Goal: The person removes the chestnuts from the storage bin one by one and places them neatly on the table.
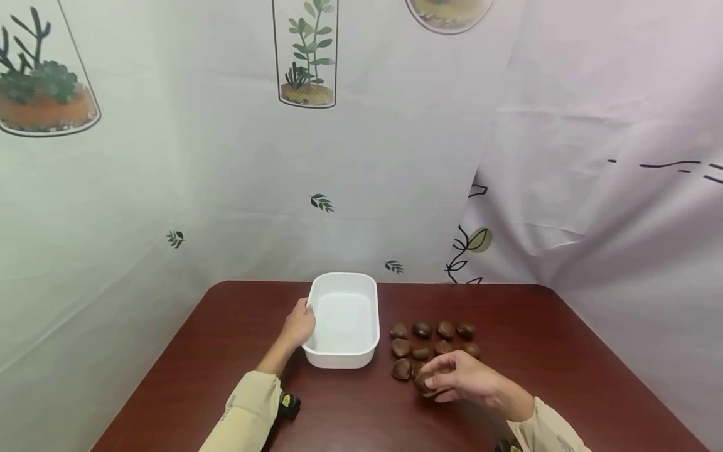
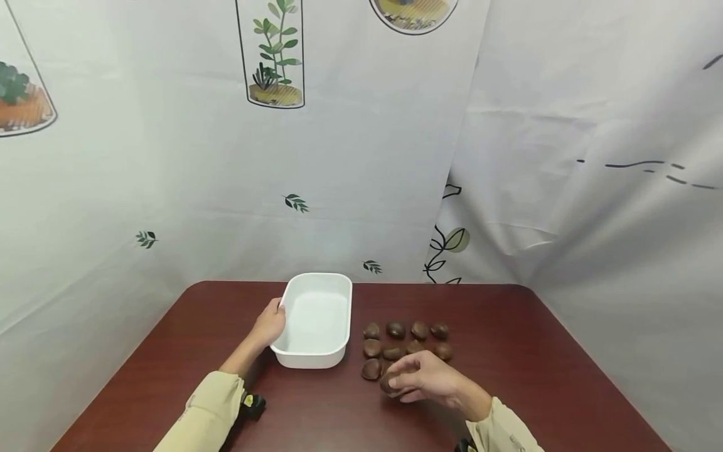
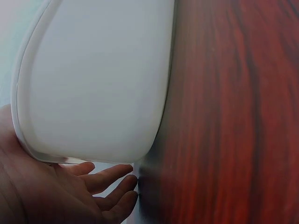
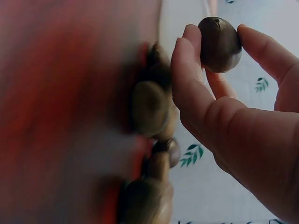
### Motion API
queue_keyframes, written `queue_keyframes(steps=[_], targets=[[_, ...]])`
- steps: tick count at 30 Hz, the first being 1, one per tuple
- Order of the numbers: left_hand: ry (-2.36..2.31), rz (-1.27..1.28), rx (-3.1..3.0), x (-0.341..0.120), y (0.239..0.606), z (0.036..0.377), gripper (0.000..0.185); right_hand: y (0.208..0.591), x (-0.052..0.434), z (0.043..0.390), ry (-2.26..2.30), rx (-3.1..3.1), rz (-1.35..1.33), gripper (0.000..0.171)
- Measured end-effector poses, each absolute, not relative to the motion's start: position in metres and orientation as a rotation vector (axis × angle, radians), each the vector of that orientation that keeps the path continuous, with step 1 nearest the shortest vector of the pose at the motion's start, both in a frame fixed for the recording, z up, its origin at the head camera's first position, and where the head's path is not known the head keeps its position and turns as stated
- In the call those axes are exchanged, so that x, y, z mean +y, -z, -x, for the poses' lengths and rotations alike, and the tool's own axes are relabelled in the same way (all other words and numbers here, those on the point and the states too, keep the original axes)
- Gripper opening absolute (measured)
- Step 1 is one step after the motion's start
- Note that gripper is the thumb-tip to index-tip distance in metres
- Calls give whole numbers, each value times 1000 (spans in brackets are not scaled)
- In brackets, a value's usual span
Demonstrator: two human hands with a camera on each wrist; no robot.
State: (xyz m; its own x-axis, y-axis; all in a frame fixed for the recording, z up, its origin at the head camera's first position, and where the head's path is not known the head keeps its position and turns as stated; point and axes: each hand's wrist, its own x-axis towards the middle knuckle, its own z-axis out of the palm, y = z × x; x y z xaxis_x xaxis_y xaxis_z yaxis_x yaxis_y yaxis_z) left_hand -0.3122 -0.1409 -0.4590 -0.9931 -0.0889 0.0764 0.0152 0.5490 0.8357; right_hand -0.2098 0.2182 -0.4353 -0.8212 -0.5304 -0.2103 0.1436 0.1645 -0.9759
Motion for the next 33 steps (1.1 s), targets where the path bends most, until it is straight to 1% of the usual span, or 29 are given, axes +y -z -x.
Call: queue_keyframes(steps=[7, 14, 21, 23, 30, 33], targets=[[1408, -89, -2688, -148, 460, 310, 45, 443, 228, 209, 1718, 1939, 347, 37], [1428, -85, -2689, -149, 460, 309, 46, 442, 238, 207, 1740, 2031, 330, 39], [1425, -56, -2676, -147, 457, 314, 46, 436, 268, 206, 1818, 2045, 343, 49], [1438, -53, -2677, -146, 456, 314, 47, 435, 277, 204, 1833, 2035, 341, 49], [1432, -60, -2699, -143, 458, 313, 47, 438, 311, 199, 1877, 2053, 333, 35], [1431, -59, -2706, -140, 459, 314, 48, 441, 323, 198, 1864, 2103, 287, 33]])
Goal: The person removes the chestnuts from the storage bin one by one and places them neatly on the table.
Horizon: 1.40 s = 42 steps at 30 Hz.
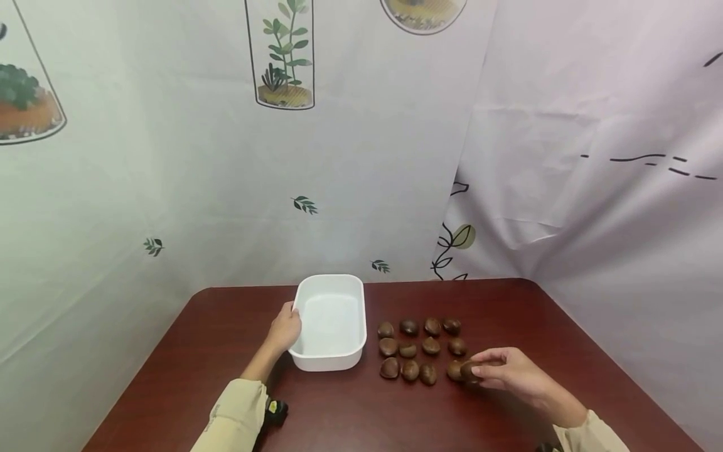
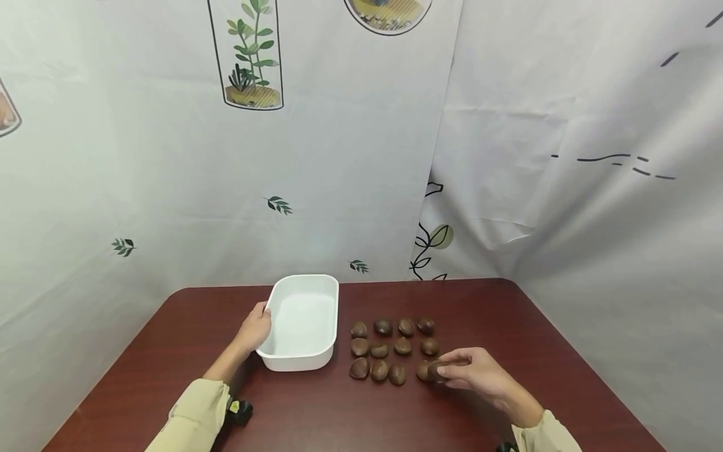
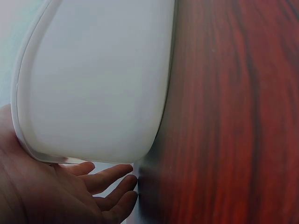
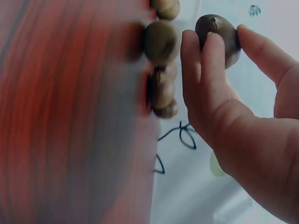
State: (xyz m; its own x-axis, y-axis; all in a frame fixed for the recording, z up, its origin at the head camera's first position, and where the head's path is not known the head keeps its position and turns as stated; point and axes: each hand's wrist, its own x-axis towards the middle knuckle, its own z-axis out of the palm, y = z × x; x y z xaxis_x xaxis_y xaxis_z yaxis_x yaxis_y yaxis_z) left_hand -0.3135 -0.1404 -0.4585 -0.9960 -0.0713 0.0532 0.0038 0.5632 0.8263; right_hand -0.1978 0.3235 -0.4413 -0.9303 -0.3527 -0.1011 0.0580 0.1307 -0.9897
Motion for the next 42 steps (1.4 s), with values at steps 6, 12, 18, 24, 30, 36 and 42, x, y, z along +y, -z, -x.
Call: queue_keyframes(steps=[6, 12, 18, 24, 30, 36, 42], targets=[[1440, -64, -2708, -141, 458, 313, 47, 445, 339, 199, 1760, 2245, 155, 38], [1433, -70, -2708, -140, 459, 314, 47, 446, 347, 202, 1674, 2332, 95, 44], [1415, -78, -2709, -141, 460, 312, 47, 448, 345, 206, 1610, 2376, 82, 44], [1418, -72, -2703, -139, 459, 313, 47, 448, 344, 209, 1554, 2418, 55, 41], [1434, -87, -2693, -139, 458, 314, 47, 447, 344, 210, 1487, 2485, -4, 40], [1500, -132, -2686, -140, 458, 313, 48, 448, 344, 210, 1481, 2503, -30, 41], [1602, -122, -2629, -140, 456, 315, 49, 447, 344, 209, 1497, 2503, -51, 41]])
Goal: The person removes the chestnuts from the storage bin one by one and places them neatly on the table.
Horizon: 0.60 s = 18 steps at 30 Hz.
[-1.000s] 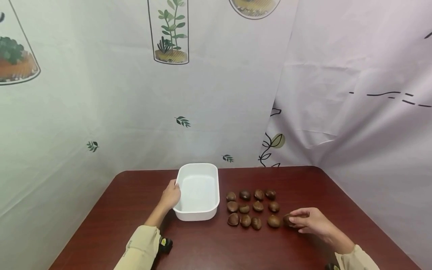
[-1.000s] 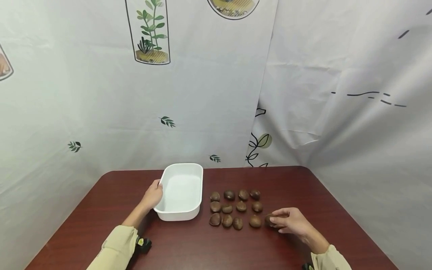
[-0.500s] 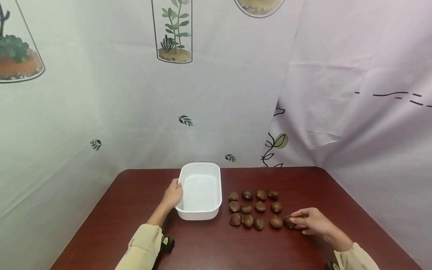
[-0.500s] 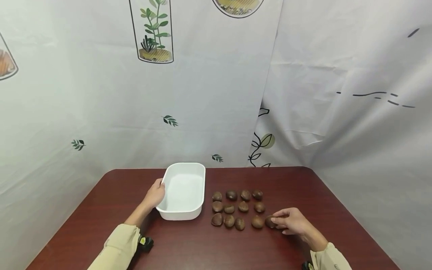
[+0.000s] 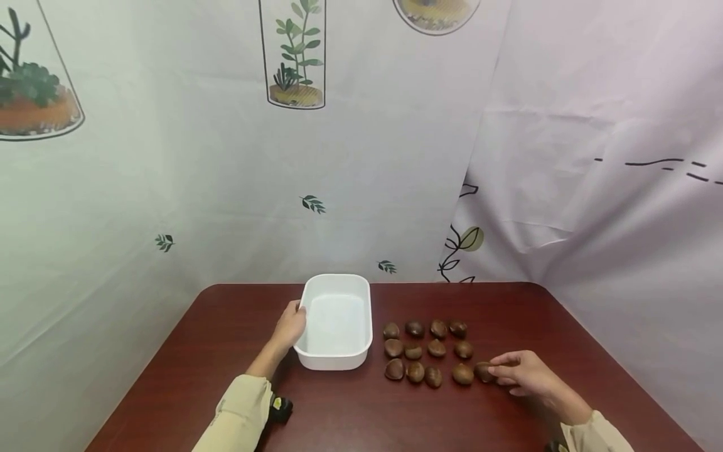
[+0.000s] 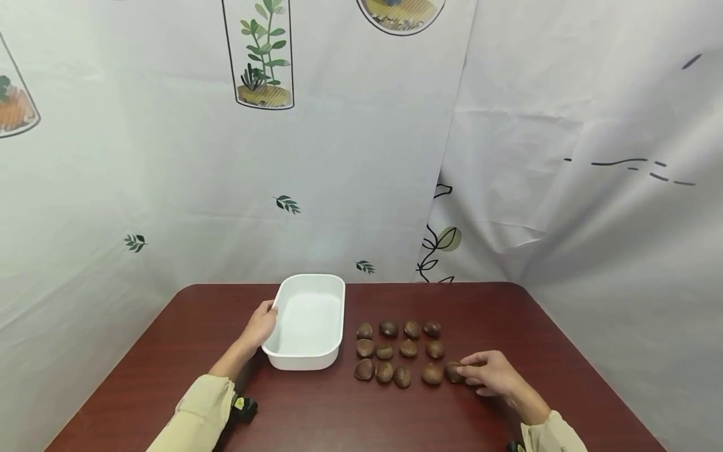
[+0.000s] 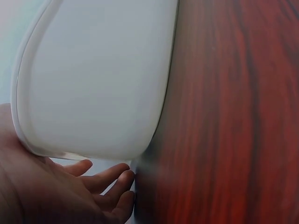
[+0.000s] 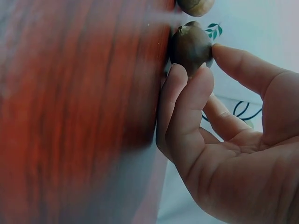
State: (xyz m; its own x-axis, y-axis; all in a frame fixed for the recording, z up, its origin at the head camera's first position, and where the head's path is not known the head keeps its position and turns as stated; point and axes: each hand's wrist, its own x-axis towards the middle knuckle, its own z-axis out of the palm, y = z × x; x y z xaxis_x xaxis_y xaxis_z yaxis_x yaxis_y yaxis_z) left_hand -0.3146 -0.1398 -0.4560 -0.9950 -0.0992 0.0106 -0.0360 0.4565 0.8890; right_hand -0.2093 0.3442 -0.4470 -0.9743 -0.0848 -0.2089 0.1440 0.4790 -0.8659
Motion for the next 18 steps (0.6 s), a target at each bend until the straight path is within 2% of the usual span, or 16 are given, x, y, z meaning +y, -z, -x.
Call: queue_keyframes(steps=[10, 15, 18], targets=[[1779, -114, -2534, -138, 459, 319, 49, 449, 343, 204, 1466, 2557, -146, 40], [1750, -123, -2526, -140, 451, 315, 51, 444, 340, 204, 1486, 2607, -242, 32], [1673, -149, -2562, -142, 445, 310, 52, 438, 339, 202, 1497, 2625, -237, 34]])
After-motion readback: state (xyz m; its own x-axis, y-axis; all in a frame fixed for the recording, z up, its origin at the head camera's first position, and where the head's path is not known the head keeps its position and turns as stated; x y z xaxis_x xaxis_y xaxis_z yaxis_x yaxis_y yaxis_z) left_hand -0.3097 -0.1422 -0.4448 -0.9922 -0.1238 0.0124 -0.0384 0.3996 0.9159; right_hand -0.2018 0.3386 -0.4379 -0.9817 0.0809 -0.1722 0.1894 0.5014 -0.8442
